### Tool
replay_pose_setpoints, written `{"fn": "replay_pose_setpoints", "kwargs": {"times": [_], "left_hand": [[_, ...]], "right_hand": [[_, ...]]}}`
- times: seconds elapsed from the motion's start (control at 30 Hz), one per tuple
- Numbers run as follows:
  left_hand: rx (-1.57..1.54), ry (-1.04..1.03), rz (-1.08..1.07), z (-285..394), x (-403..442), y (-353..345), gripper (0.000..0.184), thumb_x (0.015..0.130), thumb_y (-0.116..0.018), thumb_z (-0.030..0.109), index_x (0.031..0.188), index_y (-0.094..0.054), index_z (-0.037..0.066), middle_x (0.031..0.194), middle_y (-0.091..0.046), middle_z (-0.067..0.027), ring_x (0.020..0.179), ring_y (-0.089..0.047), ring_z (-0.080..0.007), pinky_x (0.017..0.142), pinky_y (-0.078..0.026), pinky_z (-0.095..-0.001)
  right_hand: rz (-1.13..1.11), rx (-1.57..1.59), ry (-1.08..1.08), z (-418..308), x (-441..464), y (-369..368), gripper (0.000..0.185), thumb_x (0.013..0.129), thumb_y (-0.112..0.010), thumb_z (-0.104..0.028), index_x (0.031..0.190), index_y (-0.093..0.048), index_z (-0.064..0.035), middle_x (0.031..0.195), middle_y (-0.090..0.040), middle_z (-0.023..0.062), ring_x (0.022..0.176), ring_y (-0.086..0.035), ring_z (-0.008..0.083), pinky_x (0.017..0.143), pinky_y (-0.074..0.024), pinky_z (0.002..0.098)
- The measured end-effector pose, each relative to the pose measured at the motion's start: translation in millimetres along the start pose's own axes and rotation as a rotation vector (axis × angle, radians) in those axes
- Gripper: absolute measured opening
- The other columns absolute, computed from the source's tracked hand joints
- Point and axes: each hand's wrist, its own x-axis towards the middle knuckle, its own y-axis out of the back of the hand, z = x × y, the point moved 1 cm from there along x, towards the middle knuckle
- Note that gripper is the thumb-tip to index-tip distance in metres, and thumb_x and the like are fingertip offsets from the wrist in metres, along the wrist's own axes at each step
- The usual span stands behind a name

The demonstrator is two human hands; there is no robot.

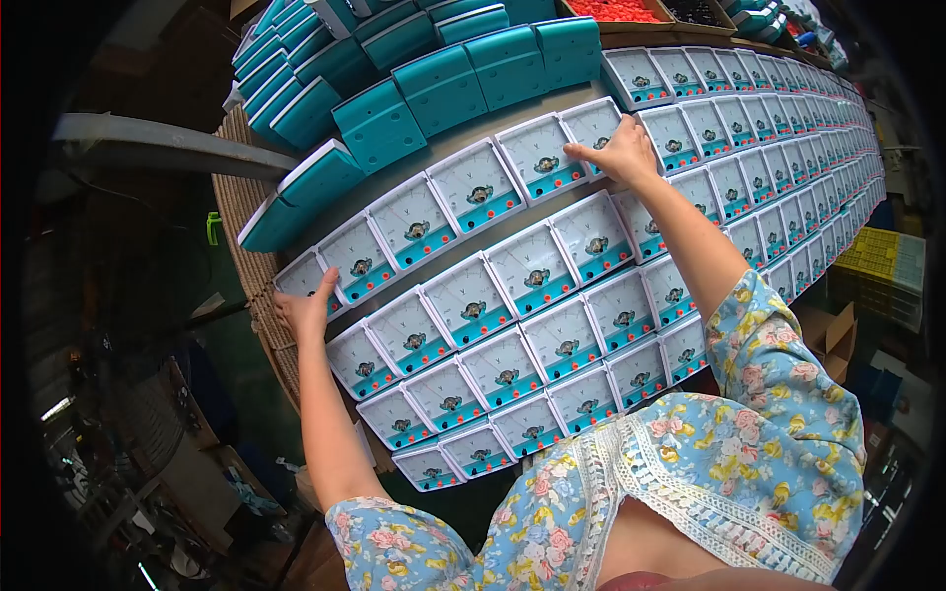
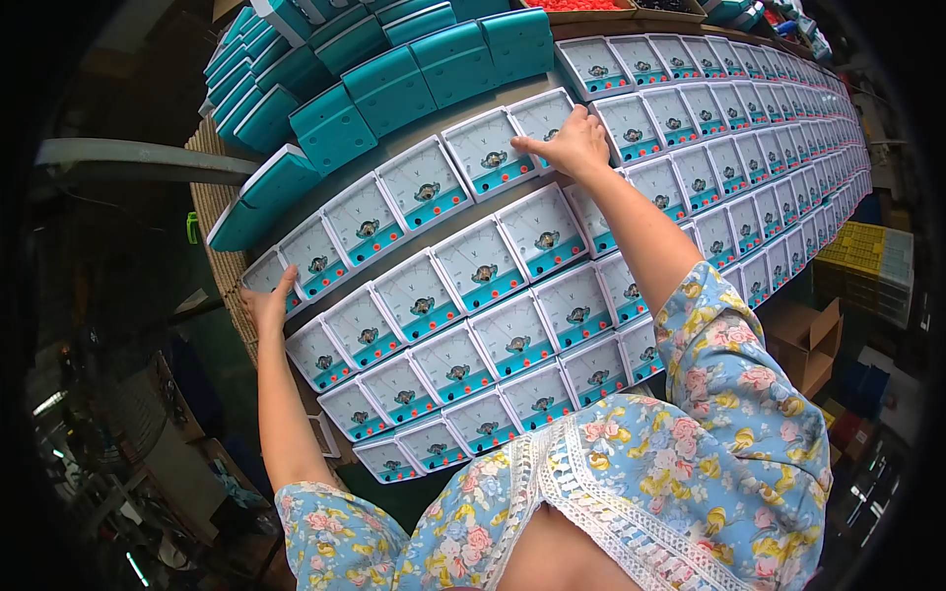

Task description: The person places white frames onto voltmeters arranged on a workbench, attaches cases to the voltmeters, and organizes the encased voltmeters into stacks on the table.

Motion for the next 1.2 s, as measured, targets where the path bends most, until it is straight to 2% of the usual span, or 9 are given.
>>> {"fn": "replay_pose_setpoints", "kwargs": {"times": [0.17,0.27,0.37,0.53,0.63,0.77,0.93,1.03,1.2], "left_hand": [[-0.03,-0.004,0.021,0,-4,-1,0.138,0.049,-0.078,0.073,0.141,-0.018,-0.011,0.143,-0.025,-0.0336,0.137,-0.021,-0.044,0.113,-0.021,-0.0484],[-0.035,-0.025,0.056,-9,2,-9,0.139,0.049,-0.077,0.074,0.142,-0.017,-0.011,0.144,-0.025,-0.0337,0.138,-0.02,-0.0442,0.114,-0.02,-0.0485],[-0.011,-0.027,0.061,-9,2,-9,0.139,0.049,-0.077,0.074,0.142,-0.017,-0.011,0.144,-0.024,-0.0337,0.138,-0.02,-0.0444,0.114,-0.02,-0.0485],[0.175,0.011,0.14,11,-19,5,0.128,0.056,-0.078,0.067,0.142,-0.021,-0.009,0.142,-0.028,-0.0296,0.136,-0.025,-0.0418,0.112,-0.023,-0.0477],[-0.28,-0.487,0.329,45,-62,16,0.11,0.065,-0.079,0.055,0.143,-0.027,-0.002,0.137,-0.038,-0.0258,0.13,-0.036,-0.0369,0.107,-0.03,-0.0464],[-1.009,-0.651,-0.575,150,-161,20,0.116,0.058,-0.083,0.053,0.148,-0.023,0.014,0.135,-0.043,-0.0191,0.124,-0.047,-0.0307,0.104,-0.037,-0.0431],[-1.413,-0.543,-1.07,177,-203,0,0.117,0.058,-0.083,0.05,0.149,-0.017,0.017,0.138,-0.039,-0.0144,0.126,-0.046,-0.0302,0.104,-0.04,-0.0426],[-1.222,-0.634,-0.892,176,-226,0,0.113,0.059,-0.086,0.036,0.148,-0.02,0.014,0.14,-0.037,-0.0139,0.125,-0.046,-0.0291,0.103,-0.041,-0.0408],[-1.236,-0.647,-0.849,171,-243,1,0.107,0.065,-0.084,0.015,0.147,-0.015,0.012,0.138,-0.036,-0.0128,0.125,-0.045,-0.0271,0.101,-0.043,-0.0398]], "right_hand": [[0.065,-0.03,0.029,8,1,-10,0.126,0.056,-0.076,-0.07,0.14,-0.026,0.0091,0.136,-0.039,0.0309,0.131,-0.037,0.0407,0.11,-0.0292,0.0422],[0.234,-0.033,0.553,-16,-17,7,0.127,0.056,-0.082,-0.058,0.147,-0.017,0.002,0.148,-0.029,0.025,0.139,-0.027,0.0367,0.114,-0.0209,0.0444],[0.08,-0.404,0.933,-53,-37,16,0.125,0.053,-0.086,-0.045,0.149,-0.018,-0.0034,0.151,-0.027,0.0175,0.139,-0.026,0.0326,0.114,-0.0183,0.048],[0.035,-0.319,0.985,-61,-19,10,0.112,0.052,-0.086,-0.031,0.144,-0.027,-0.0053,0.136,-0.041,0.0148,0.132,-0.034,0.0324,0.114,-0.0217,0.0484],[0.266,0.115,1.032,-50,-38,41,0.109,0.051,-0.086,-0.024,0.142,-0.028,-0.0058,0.134,-0.04,0.0182,0.128,-0.036,0.0366,0.109,-0.0325,0.0434],[-0.033,0.607,1.253,-67,-110,59,0.116,0.048,-0.086,-0.022,0.145,-0.024,-0.0064,0.138,-0.039,0.0194,0.127,-0.04,0.039,0.108,-0.0342,0.0452],[-0.405,0.796,1.079,-62,-147,48,0.113,0.061,-0.081,-0.036,0.149,-0.019,-0.0054,0.147,-0.031,0.0184,0.137,-0.031,0.0366,0.112,-0.026,0.0448],[-0.644,1.158,0.649,-60,-166,48,0.1,0.073,-0.075,-0.045,0.149,-0.023,-0.0061,0.144,-0.034,0.0165,0.129,-0.041,0.0268,0.107,-0.0333,0.0392],[-0.628,1.154,0.639,-63,-179,48,0.08,0.079,-0.07,-0.043,0.143,-0.037,-0.0058,0.136,-0.044,0.0151,0.128,-0.04,0.0218,0.105,-0.0318,0.0368]]}}
